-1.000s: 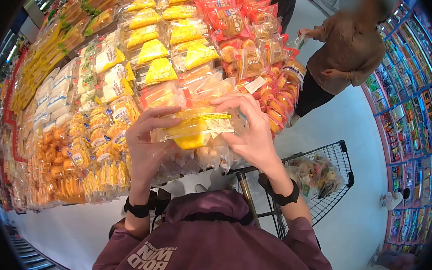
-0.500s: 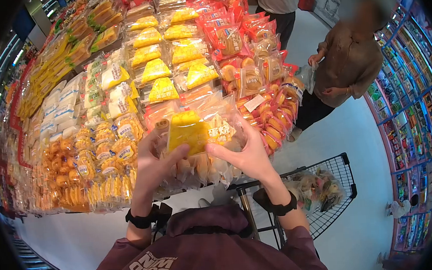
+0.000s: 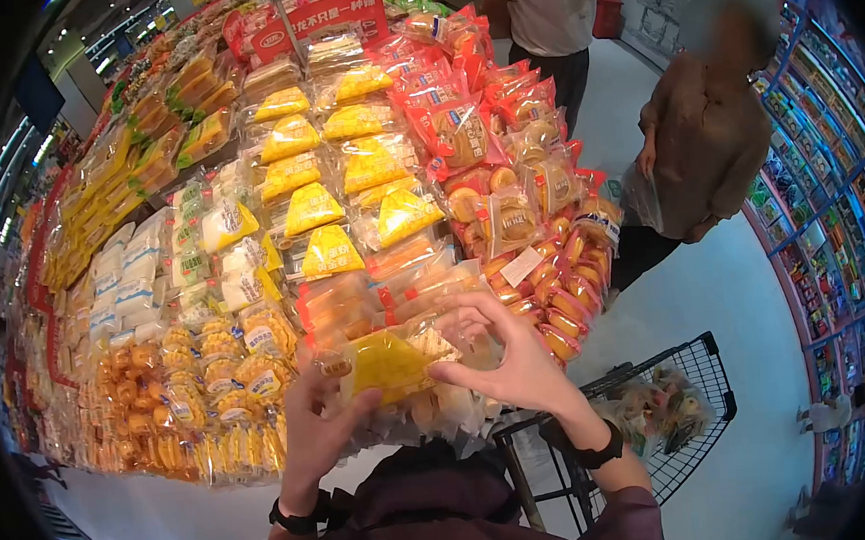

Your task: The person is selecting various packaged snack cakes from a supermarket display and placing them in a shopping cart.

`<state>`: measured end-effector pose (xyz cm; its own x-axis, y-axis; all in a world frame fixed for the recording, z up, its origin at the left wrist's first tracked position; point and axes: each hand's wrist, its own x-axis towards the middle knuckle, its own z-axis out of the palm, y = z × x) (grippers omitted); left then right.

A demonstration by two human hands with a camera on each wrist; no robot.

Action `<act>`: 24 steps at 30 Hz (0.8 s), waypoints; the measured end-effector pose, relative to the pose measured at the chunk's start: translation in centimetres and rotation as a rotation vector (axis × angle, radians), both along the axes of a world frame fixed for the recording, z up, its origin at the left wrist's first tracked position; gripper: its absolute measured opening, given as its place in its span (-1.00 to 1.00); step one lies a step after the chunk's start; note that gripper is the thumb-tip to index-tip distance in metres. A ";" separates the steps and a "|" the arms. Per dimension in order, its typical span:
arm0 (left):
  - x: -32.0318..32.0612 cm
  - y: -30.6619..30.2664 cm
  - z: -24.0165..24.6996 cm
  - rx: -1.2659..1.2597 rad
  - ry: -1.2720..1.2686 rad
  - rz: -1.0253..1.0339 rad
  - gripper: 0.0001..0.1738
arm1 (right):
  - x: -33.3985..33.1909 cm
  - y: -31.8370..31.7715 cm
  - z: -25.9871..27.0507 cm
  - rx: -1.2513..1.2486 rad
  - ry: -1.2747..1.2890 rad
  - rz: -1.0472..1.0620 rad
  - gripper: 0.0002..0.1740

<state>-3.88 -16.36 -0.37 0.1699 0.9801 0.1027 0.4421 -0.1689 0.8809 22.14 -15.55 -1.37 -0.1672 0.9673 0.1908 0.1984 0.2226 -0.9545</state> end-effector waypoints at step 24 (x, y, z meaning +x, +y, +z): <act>-4.3 3.2 2.3 0.235 0.000 0.085 -0.50 | -7.2 9.0 6.9 0.746 -0.768 0.456 -0.49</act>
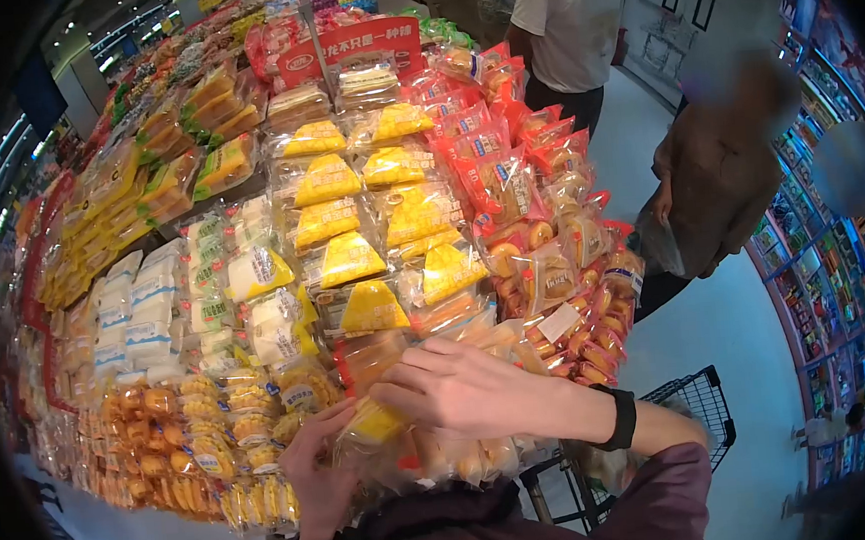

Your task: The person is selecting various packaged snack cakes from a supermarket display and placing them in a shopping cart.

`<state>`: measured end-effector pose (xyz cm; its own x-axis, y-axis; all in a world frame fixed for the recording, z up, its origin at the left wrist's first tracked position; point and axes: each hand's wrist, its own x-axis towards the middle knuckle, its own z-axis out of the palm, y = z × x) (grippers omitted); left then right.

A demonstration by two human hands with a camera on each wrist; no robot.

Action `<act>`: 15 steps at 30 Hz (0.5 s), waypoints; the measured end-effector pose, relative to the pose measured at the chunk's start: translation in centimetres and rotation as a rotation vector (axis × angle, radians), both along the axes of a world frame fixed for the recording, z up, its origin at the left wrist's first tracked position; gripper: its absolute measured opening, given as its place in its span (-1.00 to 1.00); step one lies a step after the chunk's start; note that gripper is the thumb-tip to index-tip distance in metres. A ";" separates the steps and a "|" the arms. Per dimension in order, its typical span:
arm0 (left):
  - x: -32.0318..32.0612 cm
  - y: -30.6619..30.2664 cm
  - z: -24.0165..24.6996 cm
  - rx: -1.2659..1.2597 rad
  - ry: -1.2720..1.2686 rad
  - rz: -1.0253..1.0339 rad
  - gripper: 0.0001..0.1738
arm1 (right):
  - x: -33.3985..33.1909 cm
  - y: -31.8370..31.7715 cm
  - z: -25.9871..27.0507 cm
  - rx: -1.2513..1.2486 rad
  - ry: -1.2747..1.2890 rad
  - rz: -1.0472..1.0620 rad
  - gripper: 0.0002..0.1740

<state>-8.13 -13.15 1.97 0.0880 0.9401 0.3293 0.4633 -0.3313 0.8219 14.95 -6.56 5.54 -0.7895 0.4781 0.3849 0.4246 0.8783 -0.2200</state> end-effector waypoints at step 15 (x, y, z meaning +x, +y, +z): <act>2.0 3.4 0.1 0.121 0.080 -0.045 -0.44 | 2.5 3.9 -0.2 -0.118 -0.017 0.065 -0.37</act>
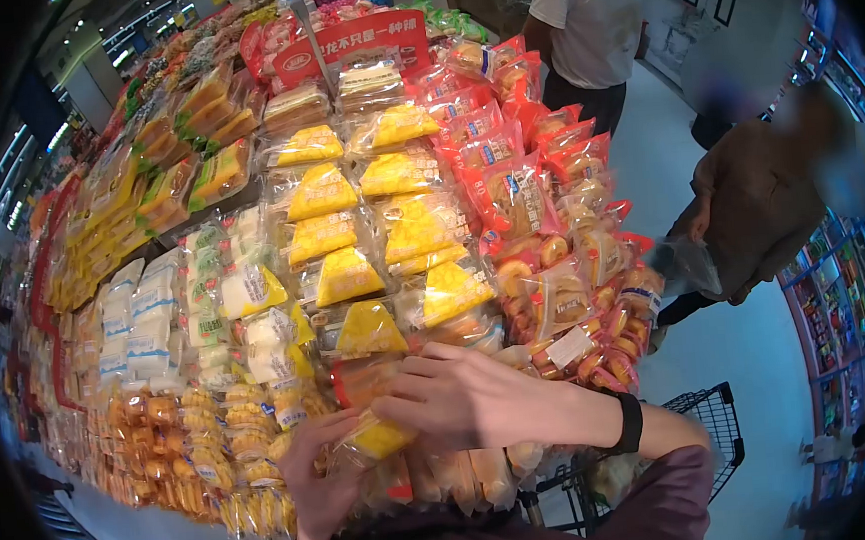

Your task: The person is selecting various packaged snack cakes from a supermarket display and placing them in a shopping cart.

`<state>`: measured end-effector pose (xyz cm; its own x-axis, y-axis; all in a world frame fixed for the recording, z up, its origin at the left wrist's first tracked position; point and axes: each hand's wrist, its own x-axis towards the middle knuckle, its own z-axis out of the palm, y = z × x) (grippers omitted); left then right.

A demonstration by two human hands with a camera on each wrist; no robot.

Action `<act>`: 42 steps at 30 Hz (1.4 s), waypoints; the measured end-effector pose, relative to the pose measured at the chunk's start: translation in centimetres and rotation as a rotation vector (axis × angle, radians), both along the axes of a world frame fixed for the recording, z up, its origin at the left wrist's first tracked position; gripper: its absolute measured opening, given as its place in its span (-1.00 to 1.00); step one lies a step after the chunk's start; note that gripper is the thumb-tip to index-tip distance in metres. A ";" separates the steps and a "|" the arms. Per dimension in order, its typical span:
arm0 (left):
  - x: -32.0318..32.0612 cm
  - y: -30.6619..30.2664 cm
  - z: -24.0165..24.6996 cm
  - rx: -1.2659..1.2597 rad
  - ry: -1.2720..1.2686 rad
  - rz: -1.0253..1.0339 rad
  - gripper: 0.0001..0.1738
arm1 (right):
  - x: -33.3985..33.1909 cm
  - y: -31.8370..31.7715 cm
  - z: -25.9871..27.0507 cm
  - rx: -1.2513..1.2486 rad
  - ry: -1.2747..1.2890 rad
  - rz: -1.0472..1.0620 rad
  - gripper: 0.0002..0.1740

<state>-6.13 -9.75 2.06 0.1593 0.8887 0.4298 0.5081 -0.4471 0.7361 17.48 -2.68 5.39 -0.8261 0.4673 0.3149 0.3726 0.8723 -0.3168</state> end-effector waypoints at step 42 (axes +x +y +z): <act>-2.7 -1.8 -1.0 -0.438 -0.197 -0.005 -0.62 | 1.3 14.3 -1.7 -0.226 0.226 -0.391 -0.39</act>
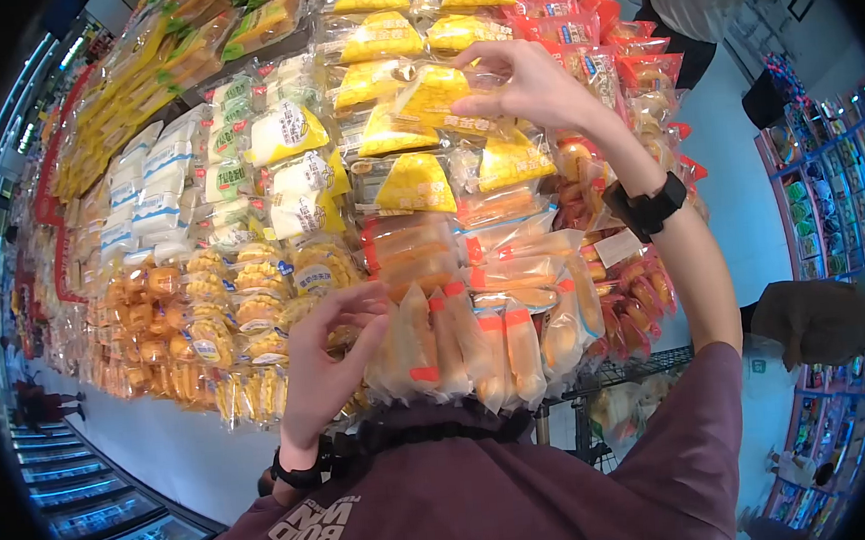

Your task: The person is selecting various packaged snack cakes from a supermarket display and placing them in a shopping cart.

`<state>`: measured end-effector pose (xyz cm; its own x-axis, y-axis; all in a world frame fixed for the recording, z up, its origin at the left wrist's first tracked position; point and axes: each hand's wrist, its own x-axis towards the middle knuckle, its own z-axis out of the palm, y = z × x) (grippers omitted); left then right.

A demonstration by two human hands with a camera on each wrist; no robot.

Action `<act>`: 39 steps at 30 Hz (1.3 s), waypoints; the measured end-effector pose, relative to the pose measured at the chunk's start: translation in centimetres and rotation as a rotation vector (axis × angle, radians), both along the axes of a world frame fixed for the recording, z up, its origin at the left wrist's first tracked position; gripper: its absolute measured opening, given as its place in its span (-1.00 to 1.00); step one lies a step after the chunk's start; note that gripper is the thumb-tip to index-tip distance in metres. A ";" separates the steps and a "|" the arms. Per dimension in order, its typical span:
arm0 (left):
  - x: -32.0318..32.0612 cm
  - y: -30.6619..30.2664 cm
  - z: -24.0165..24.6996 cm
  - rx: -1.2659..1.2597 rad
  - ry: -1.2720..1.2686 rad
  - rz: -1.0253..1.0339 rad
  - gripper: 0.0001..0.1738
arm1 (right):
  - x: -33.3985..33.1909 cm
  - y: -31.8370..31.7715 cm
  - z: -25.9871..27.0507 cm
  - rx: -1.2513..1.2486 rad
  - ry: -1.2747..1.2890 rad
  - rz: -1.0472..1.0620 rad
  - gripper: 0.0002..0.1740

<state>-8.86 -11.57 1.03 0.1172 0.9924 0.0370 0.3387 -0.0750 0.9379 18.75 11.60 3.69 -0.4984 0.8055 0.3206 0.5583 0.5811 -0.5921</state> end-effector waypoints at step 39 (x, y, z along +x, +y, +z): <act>-1.3 0.4 0.4 0.097 0.022 -0.012 -0.65 | -7.9 -0.3 -5.6 0.544 -0.518 0.273 -0.30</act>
